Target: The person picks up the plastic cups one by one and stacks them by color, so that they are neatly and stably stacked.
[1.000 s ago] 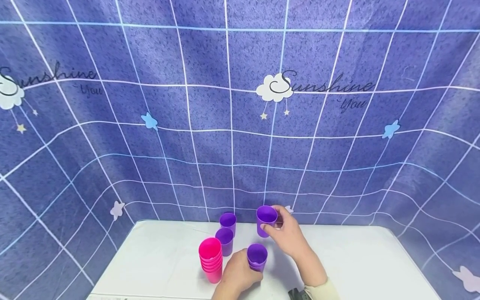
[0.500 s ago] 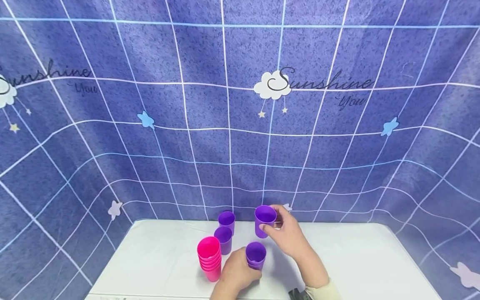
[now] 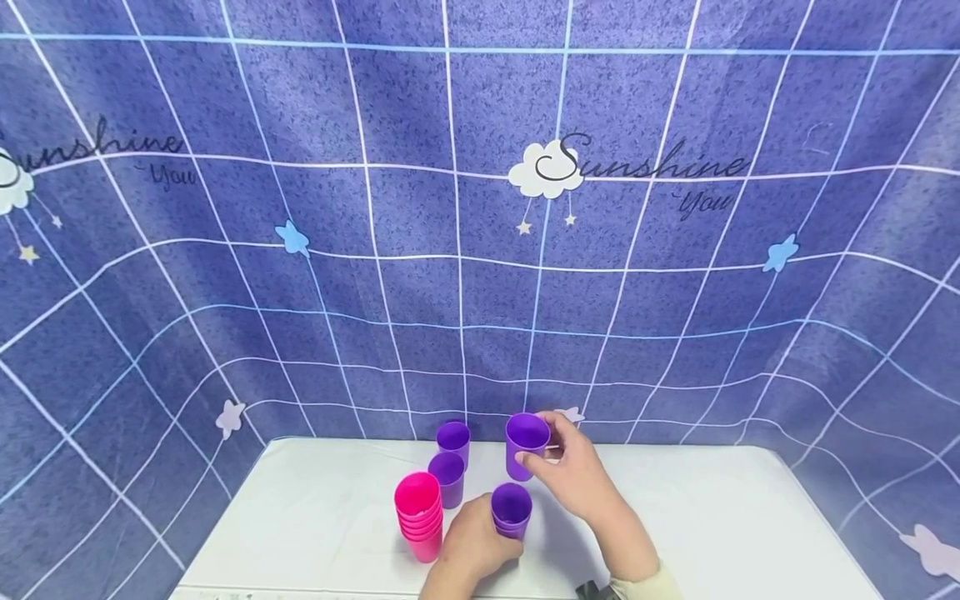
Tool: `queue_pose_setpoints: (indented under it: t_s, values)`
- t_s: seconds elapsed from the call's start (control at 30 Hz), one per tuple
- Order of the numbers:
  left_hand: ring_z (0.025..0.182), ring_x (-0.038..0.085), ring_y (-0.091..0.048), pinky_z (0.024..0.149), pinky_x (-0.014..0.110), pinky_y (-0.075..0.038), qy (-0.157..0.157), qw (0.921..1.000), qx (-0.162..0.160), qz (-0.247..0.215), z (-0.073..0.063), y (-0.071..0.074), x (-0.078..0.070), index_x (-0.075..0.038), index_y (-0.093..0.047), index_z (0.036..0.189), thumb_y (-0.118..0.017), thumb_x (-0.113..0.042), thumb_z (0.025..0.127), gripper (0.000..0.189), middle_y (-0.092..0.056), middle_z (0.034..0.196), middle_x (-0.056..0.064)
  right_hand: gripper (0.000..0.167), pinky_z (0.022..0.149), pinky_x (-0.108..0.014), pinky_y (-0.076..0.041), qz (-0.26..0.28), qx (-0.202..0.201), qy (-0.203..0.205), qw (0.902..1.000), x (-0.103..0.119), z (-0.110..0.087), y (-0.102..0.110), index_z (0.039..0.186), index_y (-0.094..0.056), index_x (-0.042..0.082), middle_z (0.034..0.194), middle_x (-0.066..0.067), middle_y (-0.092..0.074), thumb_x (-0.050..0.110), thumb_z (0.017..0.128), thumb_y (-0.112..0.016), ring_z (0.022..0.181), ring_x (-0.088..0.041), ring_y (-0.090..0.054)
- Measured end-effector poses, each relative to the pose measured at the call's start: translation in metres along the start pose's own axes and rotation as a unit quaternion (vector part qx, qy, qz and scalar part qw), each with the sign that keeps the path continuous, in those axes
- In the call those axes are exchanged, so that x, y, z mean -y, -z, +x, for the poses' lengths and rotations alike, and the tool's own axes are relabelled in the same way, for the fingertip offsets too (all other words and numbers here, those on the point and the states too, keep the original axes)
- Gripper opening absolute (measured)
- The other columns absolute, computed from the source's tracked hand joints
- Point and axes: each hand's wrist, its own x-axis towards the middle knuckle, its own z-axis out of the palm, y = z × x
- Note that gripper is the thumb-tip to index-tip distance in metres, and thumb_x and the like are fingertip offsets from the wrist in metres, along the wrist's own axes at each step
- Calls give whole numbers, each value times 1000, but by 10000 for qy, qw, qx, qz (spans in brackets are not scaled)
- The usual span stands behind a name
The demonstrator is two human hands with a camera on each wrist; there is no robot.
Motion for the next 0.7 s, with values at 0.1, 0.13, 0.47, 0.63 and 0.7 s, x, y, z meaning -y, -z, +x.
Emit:
queue_pose_setpoints:
  t_s: [0.1, 0.13, 0.47, 0.63, 0.7]
  values:
    - [85, 18, -70, 84, 46, -58, -21, 10000, -2, 1, 0, 0, 1, -12, -72, 103, -92, -18, 58, 50, -76, 90, -2, 48, 99, -41, -59, 18, 43, 41, 10000, 3, -2, 0, 132, -64, 14, 114, 0, -75, 21, 87, -83, 109, -14, -68]
    - [85, 17, -70, 84, 45, -58, -27, 10000, -4, 2, 0, -1, 1, -12, -72, 103, -92, -18, 58, 50, -76, 89, -3, 49, 99, -41, -59, 28, 58, 48, 10000, 4, -2, 0, 132, -64, 14, 114, 0, -75, 21, 87, -83, 109, -14, -68]
    - [81, 11, -67, 79, 39, -57, -90, 9999, -32, 43, 1, -1, 4, -15, -71, 100, -91, -18, 59, 46, -74, 86, -6, 44, 89, -24, -57, 242, 185, -30, 9995, 8, -3, -1, 128, -66, 16, 112, -3, -75, 21, 87, -83, 101, -12, -68]
    - [81, 11, -67, 80, 39, -57, -88, 10000, 20, 2, 1, -2, 3, -16, -71, 101, -90, -18, 60, 45, -74, 86, -6, 45, 88, -25, -56, 274, 291, -116, 9991, 10, -5, -2, 128, -66, 16, 111, -3, -75, 22, 87, -83, 99, -14, -67]
    - [81, 11, -67, 80, 39, -57, -82, 10000, 34, -8, 0, -2, 3, -16, -71, 100, -90, -18, 60, 45, -74, 86, -7, 46, 88, -25, -56, 229, 297, -114, 9992, 10, -6, -2, 129, -66, 16, 112, -2, -75, 22, 87, -83, 100, -13, -67]
